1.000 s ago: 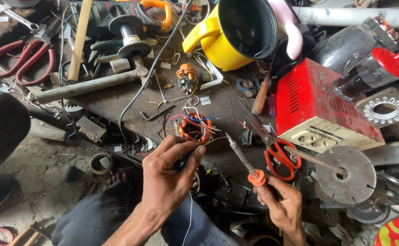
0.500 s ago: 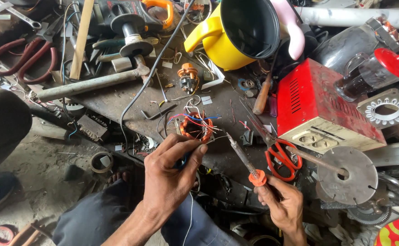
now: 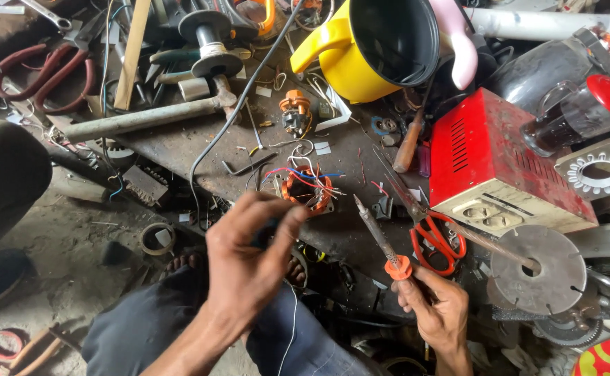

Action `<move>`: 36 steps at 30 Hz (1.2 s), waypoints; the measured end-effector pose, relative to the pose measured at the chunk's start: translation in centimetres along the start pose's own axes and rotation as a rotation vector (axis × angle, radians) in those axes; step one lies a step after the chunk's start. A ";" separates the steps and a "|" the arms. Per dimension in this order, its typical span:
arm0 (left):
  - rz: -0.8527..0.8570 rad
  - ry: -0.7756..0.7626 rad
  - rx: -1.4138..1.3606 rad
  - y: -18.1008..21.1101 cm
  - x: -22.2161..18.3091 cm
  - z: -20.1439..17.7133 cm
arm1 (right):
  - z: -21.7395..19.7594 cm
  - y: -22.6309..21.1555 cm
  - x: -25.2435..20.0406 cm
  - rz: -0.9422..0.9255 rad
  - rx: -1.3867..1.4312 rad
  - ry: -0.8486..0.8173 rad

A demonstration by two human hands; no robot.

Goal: Soldering electrical wires to a motor stator component on a cluttered workbench.

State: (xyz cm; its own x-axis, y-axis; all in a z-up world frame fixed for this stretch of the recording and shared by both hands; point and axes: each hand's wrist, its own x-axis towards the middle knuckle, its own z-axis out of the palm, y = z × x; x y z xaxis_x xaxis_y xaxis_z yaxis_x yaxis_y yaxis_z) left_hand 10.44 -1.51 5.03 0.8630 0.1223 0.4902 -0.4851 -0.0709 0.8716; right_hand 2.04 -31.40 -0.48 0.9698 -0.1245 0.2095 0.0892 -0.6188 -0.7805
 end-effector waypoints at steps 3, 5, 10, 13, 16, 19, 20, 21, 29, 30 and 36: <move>-0.141 0.047 -0.040 -0.3 0.0 -1.0 | 0.2 -0.1 -0.1 0.019 0.056 0.024; -0.222 0.084 -0.052 -0.4 0.0 -1.4 | 0.4 -0.1 0.0 0.029 0.102 0.044; -0.225 0.050 -0.054 -0.6 -0.4 -1.6 | 0.4 -0.4 0.1 0.102 0.023 0.040; -0.198 0.058 -0.035 -0.6 -0.6 -1.2 | 0.5 -0.7 0.2 0.090 0.006 0.031; -0.206 0.080 -0.031 -1.0 -0.8 -0.7 | 0.5 -0.4 0.2 0.106 -0.012 0.024; -0.212 0.073 0.003 -0.9 -0.7 -0.7 | 0.5 -1.0 0.5 0.114 -0.036 0.014; -0.213 0.075 0.003 -0.8 -0.6 -0.8 | 0.6 -1.1 0.6 0.114 -0.036 0.012; -0.217 0.072 0.002 -0.8 -0.6 -0.8 | 0.6 -1.2 0.7 0.101 -0.035 0.019; -0.200 0.066 0.015 -1.1 -0.6 -0.7 | 0.6 -1.6 1.0 0.049 -0.047 0.000; -0.192 0.065 0.019 -1.1 -0.6 -0.7 | 0.6 -1.5 1.0 0.058 -0.036 -0.004; -0.179 0.051 0.027 -1.1 -0.6 -0.6 | 0.6 -1.9 1.1 0.027 -0.045 -0.020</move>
State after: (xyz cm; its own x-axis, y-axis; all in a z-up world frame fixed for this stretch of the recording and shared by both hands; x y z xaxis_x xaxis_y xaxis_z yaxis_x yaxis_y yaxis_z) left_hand 10.35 -0.94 3.73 0.9267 0.1849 0.3272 -0.3198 -0.0695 0.9449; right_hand 3.03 -29.93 0.87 0.9762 -0.1264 0.1764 0.0528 -0.6500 -0.7581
